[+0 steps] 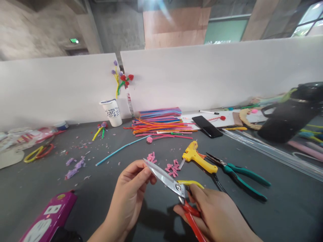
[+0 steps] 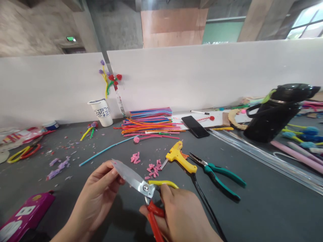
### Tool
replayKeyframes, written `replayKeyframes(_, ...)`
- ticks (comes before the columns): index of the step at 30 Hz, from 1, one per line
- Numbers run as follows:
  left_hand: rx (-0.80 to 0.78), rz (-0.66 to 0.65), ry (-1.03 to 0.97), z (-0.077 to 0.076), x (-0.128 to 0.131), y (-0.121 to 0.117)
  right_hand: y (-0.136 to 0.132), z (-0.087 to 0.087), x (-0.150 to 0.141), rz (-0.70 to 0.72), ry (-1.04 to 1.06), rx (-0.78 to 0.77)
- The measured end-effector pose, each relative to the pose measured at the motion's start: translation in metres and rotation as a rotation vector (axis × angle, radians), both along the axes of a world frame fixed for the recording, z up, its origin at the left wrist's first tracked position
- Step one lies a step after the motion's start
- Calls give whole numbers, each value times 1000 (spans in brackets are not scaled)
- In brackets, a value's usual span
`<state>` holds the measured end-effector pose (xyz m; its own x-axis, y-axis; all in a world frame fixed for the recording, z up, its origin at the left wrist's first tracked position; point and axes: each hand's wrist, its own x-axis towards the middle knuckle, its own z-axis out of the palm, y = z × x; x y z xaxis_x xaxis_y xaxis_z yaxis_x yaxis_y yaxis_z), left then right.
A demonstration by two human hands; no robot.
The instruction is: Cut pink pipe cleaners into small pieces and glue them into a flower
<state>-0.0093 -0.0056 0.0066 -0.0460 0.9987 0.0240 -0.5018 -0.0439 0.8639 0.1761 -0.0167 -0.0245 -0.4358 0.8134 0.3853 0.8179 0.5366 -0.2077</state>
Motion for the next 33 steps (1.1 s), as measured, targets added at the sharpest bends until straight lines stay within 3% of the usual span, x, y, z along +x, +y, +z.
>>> replayKeyframes(5,4,-17,3,0,-1,2,1,1,0,-22,38,-42)
replayKeyframes(7,-11,-91,2,1,0,2,1,5,-2,-50,140,-199)
replayKeyframes(11,-123,-342,36,-2,6,-1,1,16,-9,-22,538,-582)
replayKeyframes(16,-262,-524,86,-12,13,-2,6,26,-17,14,848,-790)
replayKeyframes(20,-262,-530,146,-14,12,-2,10,28,-21,-41,955,-859)
replayKeyframes(24,-257,-555,209,-11,11,-3,12,27,-21,-12,901,-915)
replayKeyframes(30,-188,-403,421,-8,14,-2,11,25,-21,-50,884,-898)
replayKeyframes(33,-177,-405,499,-8,15,-1,10,25,-21,-59,813,-876)
